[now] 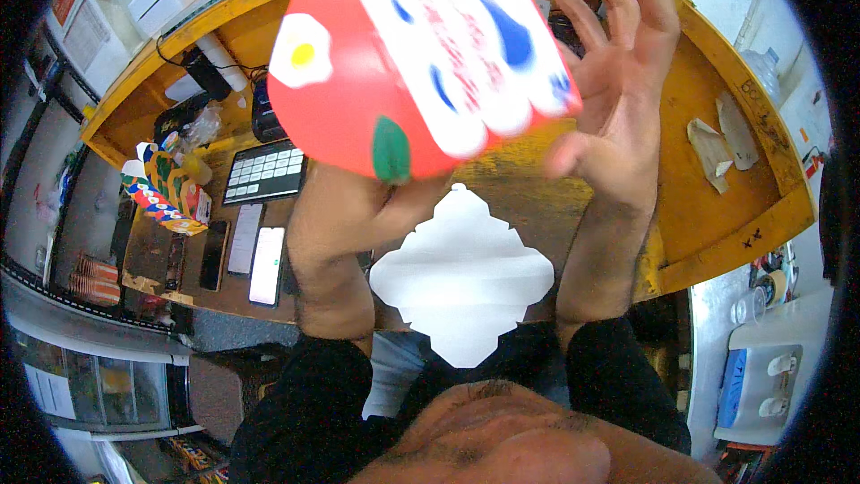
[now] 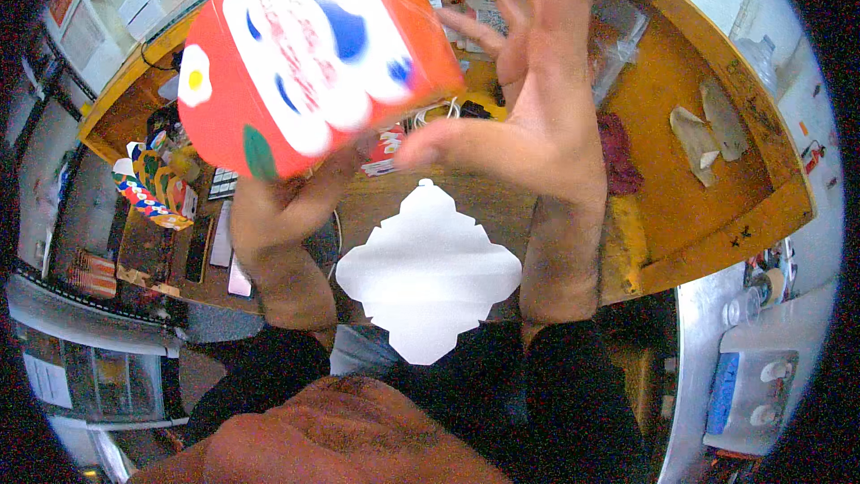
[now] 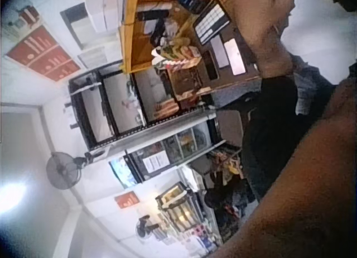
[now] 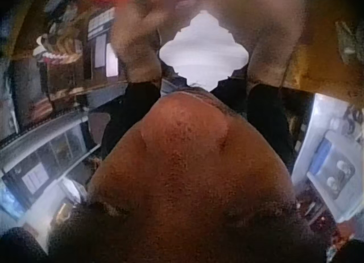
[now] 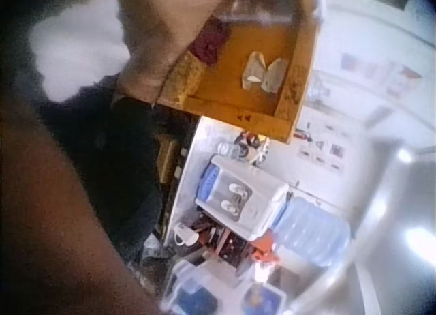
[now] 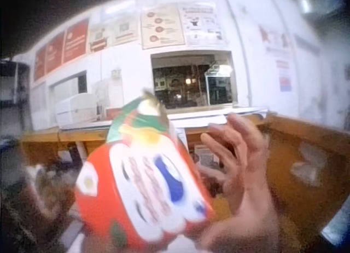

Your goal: The person folds flat paperboard into small takeaway boxes, tucking flaps and creasing edges to form the container shape. They repeat this process for several identical boxes, stacking the finished units on the counter.

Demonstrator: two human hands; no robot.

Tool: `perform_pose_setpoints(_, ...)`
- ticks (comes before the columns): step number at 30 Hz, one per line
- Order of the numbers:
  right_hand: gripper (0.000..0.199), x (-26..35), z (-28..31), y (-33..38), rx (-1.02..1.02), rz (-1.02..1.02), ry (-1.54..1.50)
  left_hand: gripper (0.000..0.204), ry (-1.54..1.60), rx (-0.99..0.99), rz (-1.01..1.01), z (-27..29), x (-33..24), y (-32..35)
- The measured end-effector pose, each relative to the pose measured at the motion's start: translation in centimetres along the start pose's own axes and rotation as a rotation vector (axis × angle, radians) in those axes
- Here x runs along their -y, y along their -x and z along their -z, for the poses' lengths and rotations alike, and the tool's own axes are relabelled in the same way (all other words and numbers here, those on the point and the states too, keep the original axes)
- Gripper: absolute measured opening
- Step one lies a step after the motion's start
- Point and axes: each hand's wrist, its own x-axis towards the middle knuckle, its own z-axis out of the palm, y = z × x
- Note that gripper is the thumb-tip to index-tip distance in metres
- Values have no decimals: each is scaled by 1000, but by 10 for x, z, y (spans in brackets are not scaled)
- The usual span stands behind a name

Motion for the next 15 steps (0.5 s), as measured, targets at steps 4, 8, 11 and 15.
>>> perform_pose_setpoints(4,73,10,1,-1,98,-49,146,59,-120,254,-98,28,-9,12)
perform_pose_setpoints(8,72,13,-2,2,205,-40,288,66,563,-14,-49,29,-7,15)
perform_pose_setpoints(11,71,11,2,1,257,-8,347,71,1064,-244,49,15,4,4)
perform_pose_setpoints(15,69,13,5,-3,315,43,385,78,1187,-211,179,4,16,-8)
